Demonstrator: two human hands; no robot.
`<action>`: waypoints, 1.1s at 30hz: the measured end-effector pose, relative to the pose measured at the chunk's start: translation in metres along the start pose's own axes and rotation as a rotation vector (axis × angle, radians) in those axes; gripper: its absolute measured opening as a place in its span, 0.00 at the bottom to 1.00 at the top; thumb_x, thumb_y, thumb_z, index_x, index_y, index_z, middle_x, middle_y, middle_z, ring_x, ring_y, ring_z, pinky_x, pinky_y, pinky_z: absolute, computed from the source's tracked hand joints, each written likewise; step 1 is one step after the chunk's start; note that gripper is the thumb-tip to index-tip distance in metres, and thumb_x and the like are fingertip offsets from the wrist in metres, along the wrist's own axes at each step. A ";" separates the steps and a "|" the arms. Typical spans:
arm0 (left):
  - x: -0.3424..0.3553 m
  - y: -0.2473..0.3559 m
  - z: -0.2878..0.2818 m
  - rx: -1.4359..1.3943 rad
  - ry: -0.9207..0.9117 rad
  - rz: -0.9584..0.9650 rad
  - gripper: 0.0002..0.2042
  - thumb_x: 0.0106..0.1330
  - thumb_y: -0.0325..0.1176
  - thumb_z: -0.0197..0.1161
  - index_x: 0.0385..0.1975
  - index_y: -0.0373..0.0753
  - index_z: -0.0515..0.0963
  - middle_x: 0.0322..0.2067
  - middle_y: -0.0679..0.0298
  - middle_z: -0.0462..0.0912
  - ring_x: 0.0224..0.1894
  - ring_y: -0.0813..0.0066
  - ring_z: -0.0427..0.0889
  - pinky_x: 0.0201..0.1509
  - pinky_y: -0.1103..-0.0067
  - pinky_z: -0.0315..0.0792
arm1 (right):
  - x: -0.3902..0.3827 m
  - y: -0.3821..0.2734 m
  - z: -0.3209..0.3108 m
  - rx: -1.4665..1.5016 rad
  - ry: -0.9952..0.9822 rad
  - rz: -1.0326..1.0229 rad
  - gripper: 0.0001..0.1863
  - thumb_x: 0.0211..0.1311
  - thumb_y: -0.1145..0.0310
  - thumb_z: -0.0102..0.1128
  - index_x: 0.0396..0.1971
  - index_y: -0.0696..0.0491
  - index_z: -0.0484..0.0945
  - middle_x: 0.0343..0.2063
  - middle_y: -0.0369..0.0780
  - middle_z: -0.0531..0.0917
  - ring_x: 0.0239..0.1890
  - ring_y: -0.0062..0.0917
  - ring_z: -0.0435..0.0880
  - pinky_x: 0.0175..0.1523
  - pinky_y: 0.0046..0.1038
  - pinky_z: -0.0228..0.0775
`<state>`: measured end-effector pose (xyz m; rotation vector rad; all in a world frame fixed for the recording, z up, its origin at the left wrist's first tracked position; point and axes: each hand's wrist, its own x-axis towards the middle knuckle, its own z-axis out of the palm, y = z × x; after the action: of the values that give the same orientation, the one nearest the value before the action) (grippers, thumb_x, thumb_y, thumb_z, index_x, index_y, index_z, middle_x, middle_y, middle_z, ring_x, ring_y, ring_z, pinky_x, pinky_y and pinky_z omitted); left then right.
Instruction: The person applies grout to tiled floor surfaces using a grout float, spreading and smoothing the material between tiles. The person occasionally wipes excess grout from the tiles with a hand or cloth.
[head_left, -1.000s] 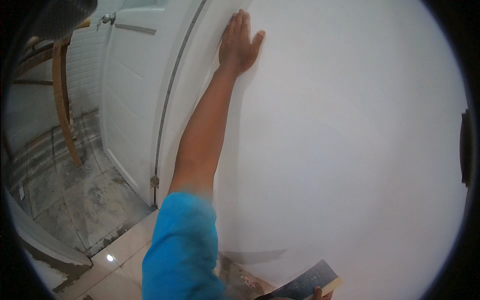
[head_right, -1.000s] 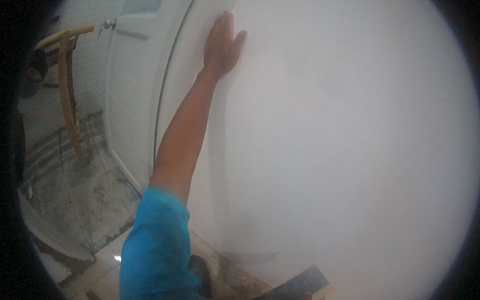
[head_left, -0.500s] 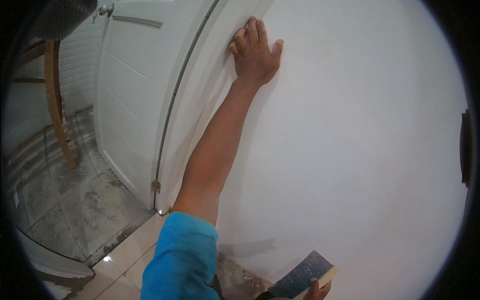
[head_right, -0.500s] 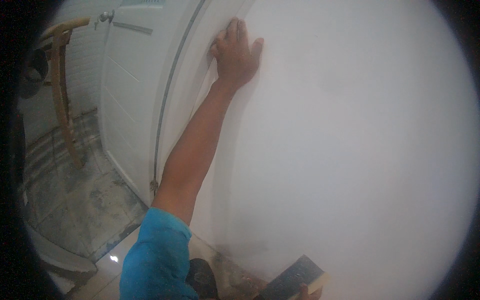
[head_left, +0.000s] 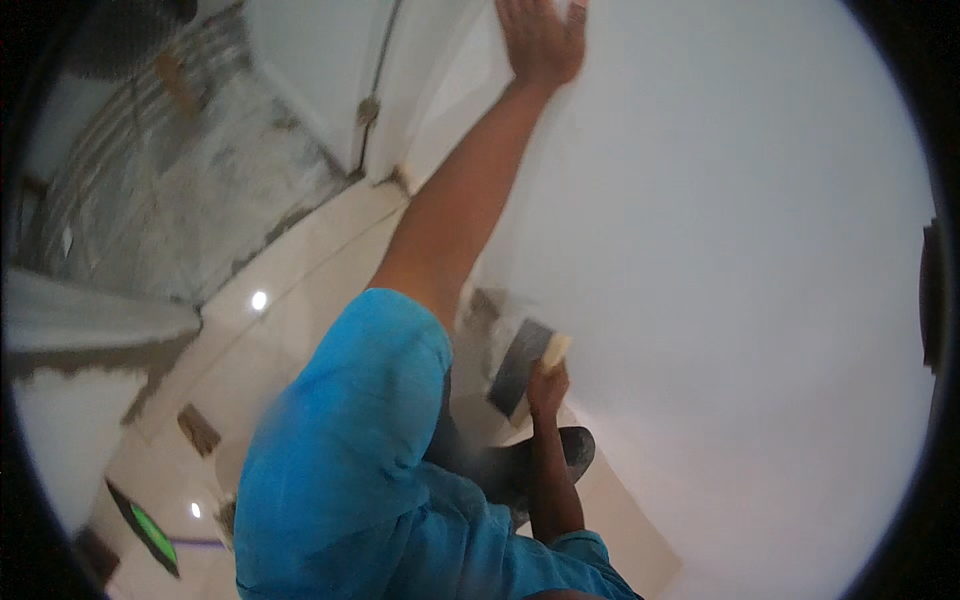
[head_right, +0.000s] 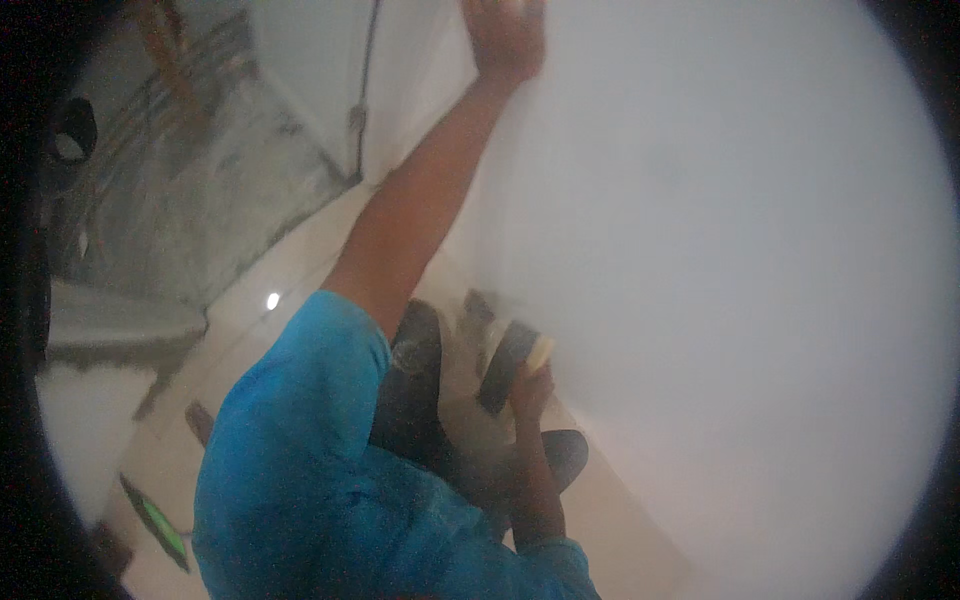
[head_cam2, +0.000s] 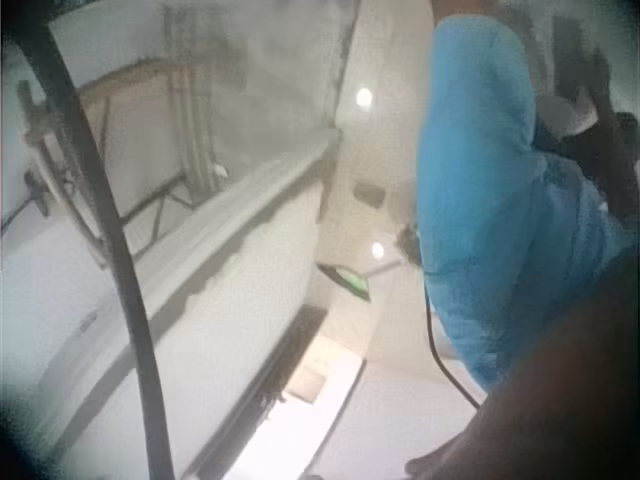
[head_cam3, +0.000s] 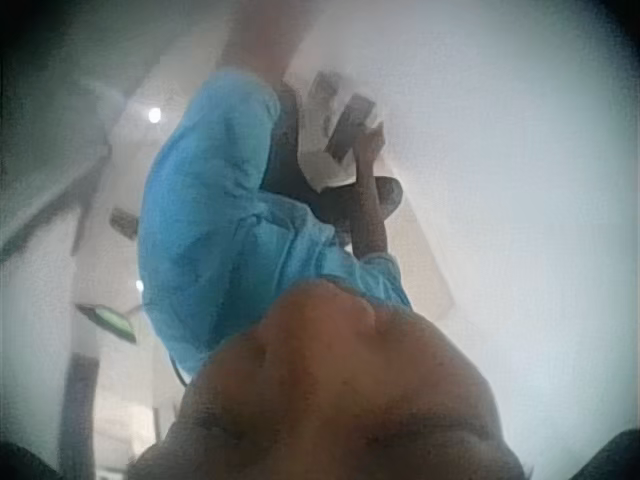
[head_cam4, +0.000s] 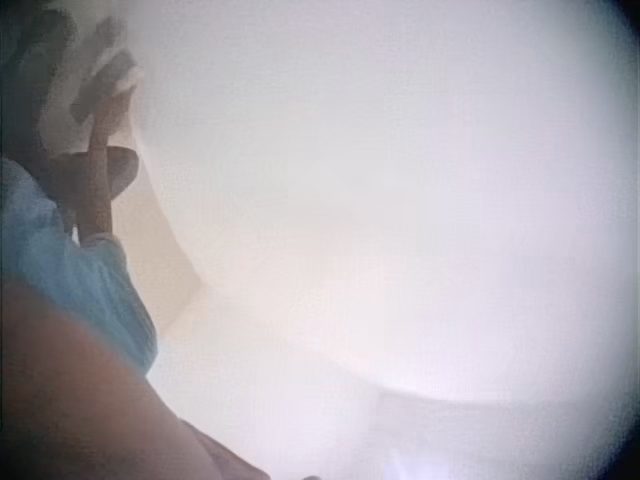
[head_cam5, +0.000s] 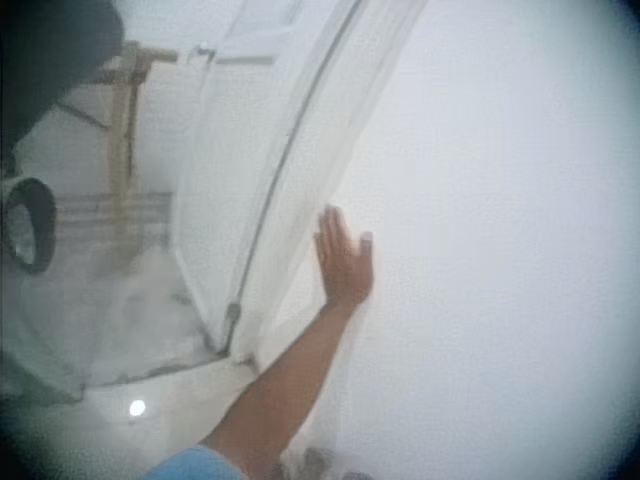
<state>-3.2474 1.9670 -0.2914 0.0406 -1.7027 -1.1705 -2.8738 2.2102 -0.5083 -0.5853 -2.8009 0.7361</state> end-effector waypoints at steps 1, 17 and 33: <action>-0.025 -0.013 0.002 -0.010 0.023 -0.039 0.35 0.75 0.52 0.36 0.70 0.28 0.45 0.72 0.45 0.44 0.75 0.51 0.39 0.77 0.60 0.34 | 0.001 0.004 0.007 0.012 0.063 -0.020 0.14 0.63 0.66 0.60 0.44 0.60 0.76 0.35 0.49 0.82 0.39 0.40 0.82 0.46 0.37 0.71; -0.494 -0.109 0.001 -0.160 -0.554 -1.367 0.48 0.68 0.68 0.37 0.69 0.24 0.40 0.68 0.37 0.48 0.71 0.45 0.48 0.74 0.61 0.44 | -0.013 0.071 -0.037 0.770 0.031 0.385 0.29 0.60 0.65 0.67 0.57 0.61 0.66 0.49 0.42 0.75 0.48 0.28 0.76 0.53 0.32 0.69; -0.465 -0.269 -0.062 0.910 -1.173 -0.157 0.36 0.74 0.53 0.37 0.70 0.28 0.46 0.73 0.46 0.42 0.76 0.54 0.38 0.77 0.60 0.34 | -0.017 0.050 -0.026 0.033 -0.325 0.085 0.28 0.66 0.55 0.60 0.55 0.61 0.66 0.42 0.48 0.80 0.46 0.35 0.81 0.51 0.38 0.72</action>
<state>-3.1086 2.0265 -0.8104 0.0485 -3.2088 -0.3544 -2.8347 2.2541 -0.5126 -0.6334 -3.0650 0.9724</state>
